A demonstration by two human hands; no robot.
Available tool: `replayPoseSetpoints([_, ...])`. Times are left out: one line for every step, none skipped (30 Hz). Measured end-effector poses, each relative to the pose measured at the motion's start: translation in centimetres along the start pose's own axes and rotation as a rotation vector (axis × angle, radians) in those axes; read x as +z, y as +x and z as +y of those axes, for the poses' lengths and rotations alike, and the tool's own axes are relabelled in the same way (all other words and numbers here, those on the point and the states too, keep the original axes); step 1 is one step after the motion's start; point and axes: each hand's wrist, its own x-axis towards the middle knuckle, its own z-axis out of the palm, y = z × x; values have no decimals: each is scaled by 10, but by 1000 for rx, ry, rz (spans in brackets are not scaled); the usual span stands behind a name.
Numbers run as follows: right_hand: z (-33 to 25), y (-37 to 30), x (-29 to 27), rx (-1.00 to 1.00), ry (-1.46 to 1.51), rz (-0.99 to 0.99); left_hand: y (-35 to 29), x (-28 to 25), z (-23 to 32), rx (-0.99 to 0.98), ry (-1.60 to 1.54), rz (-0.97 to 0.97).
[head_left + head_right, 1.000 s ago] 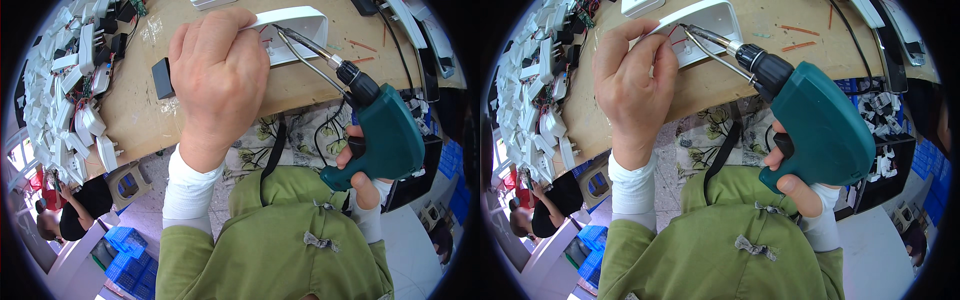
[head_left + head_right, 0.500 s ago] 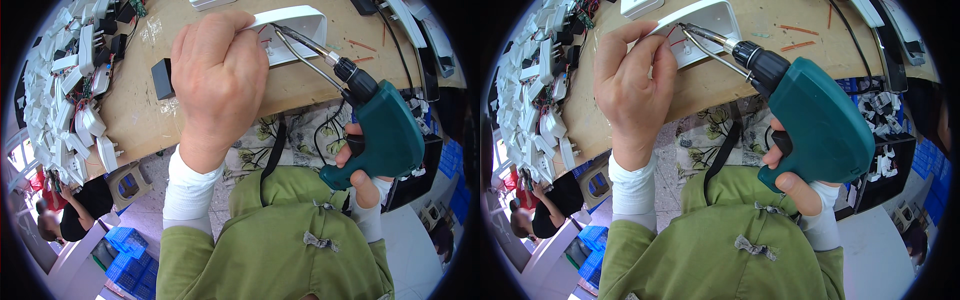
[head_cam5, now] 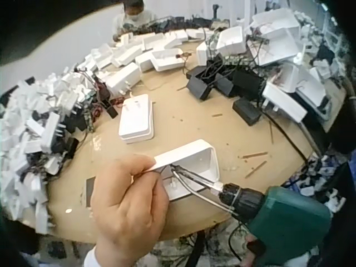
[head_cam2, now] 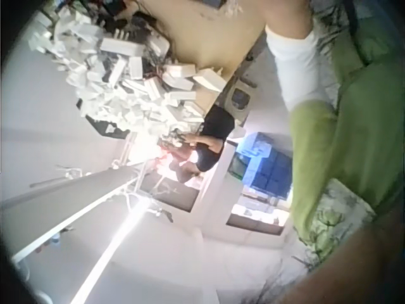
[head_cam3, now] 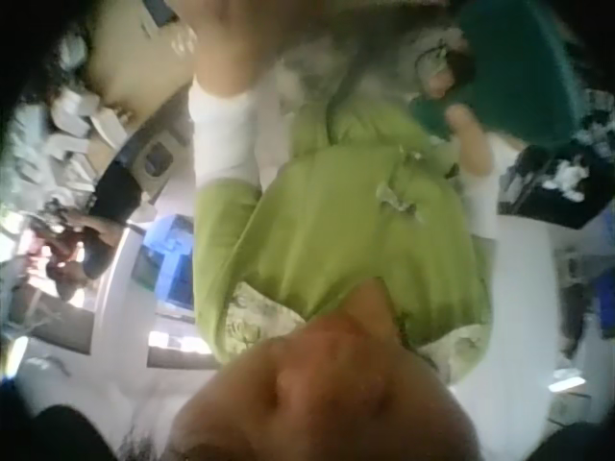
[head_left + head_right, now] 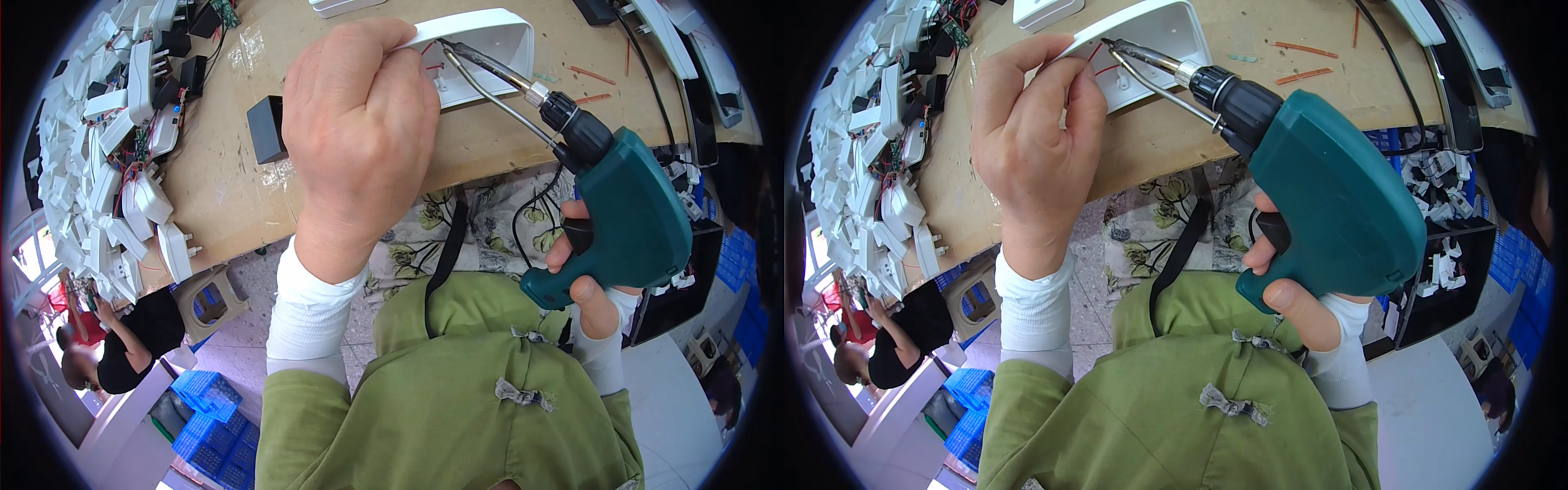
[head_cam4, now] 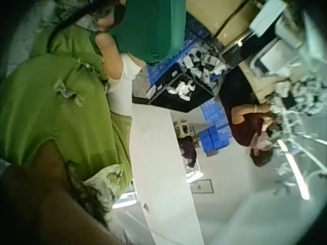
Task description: Soldering electronic wires and components into a white plastic housing using a handheld soldering gun.
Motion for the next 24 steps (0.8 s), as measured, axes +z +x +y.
replayPoseSetpoints([0,1,0,-2,-9,-6,1,-1,-2,29,13,-13])
replayPoseSetpoints([-1,1,0,-2,-9,-5,2,-2,-3,57,26,-26])
replayPoseSetpoints([0,1,-1,0,-6,-7,3,-2,-2,58,25,-25])
replayPoseSetpoints([0,1,-1,3,-2,-8,3,-3,-1,47,27,-32])
replayPoseSetpoints([1,1,-1,2,-3,-8,3,-3,-1,37,28,-38])
replayPoseSetpoints([1,1,-1,-4,-8,-7,3,-3,-1,37,28,-38])
replayPoseSetpoints([1,0,-1,-11,-13,-7,3,-3,-1,41,25,-33])
replayPoseSetpoints([1,0,-1,-11,-13,-6,3,-2,-1,45,22,-28])
replayPoseSetpoints([1,0,-2,-9,-6,-11,2,-1,0,45,22,-28])
replayPoseSetpoints([1,0,-2,-7,0,-15,1,1,1,25,11,-7])
replayPoseSetpoints([1,0,-1,-7,0,-15,1,2,1,6,-1,14])
replayPoseSetpoints([0,-1,0,2,-11,-2,1,3,1,6,-1,14])
replayPoseSetpoints([0,-1,0,10,-22,10,1,3,1,10,2,20])
replayPoseSetpoints([0,-2,0,10,-22,10,1,3,1,14,5,26])
replayPoseSetpoints([0,-2,-1,23,-16,10,1,3,1,14,5,26])
replayPoseSetpoints([-1,-3,-1,35,-10,9,0,3,1,11,11,23])
replayPoseSetpoints([-2,-3,0,35,-10,8,0,3,2,7,16,20])
replayPoseSetpoints([-4,-3,2,55,-13,17,1,2,1,7,16,20])
replayPoseSetpoints([-5,-3,2,75,-16,26,2,-1,0,26,28,-6])
replayPoseSetpoints([-4,-4,2,75,-16,26,3,-2,0,46,40,-32])
replayPoseSetpoints([-3,-4,2,73,-6,28,3,-3,0,46,40,-32])
replayPoseSetpoints([-2,-5,1,72,4,30,4,-3,0,44,45,-35])
replayPoseSetpoints([-1,-4,1,71,4,29,4,-3,1,42,49,-39])
replayPoseSetpoints([-1,-4,0,62,-6,23,4,-3,0,42,49,-39])
